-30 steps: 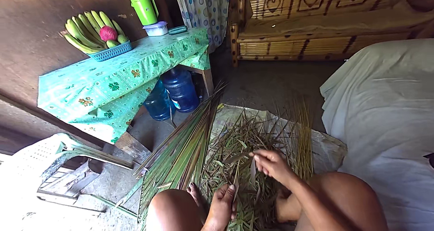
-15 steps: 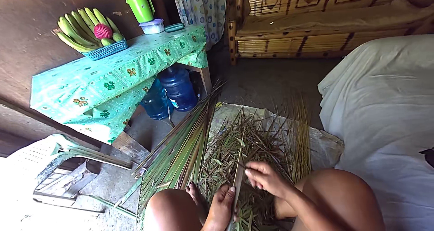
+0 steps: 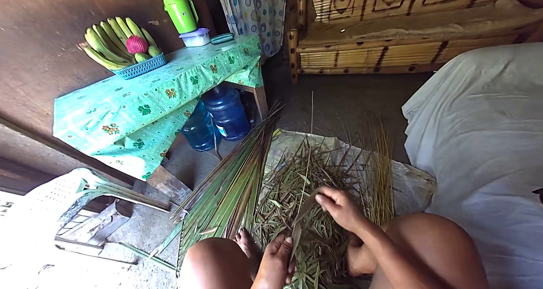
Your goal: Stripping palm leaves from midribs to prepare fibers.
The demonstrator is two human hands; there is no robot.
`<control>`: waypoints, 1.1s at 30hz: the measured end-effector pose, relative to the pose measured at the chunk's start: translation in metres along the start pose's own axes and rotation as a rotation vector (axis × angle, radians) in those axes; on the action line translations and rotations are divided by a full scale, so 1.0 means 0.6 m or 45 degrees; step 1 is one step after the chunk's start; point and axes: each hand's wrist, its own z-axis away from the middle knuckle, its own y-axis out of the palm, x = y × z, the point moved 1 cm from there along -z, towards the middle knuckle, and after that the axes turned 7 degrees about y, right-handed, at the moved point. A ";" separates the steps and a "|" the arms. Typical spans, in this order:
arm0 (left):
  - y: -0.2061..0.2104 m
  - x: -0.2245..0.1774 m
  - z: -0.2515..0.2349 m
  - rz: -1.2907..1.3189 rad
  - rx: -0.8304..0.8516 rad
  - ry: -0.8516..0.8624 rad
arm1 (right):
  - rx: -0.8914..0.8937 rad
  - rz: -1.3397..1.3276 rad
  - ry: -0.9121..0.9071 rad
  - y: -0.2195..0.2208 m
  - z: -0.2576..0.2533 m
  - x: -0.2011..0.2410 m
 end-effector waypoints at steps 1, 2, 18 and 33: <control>0.000 -0.003 -0.004 -0.015 -0.023 -0.002 | 0.105 -0.037 -0.019 0.006 0.018 0.013; 0.001 -0.007 -0.010 -0.022 -0.044 0.001 | 0.216 -0.058 -0.052 0.018 0.037 0.023; 0.030 -0.018 -0.028 -0.002 -0.015 -0.004 | 0.034 0.326 -0.182 0.021 0.020 -0.001; -0.012 0.034 0.030 0.062 -0.078 -0.027 | -0.045 0.026 0.169 -0.015 -0.003 0.007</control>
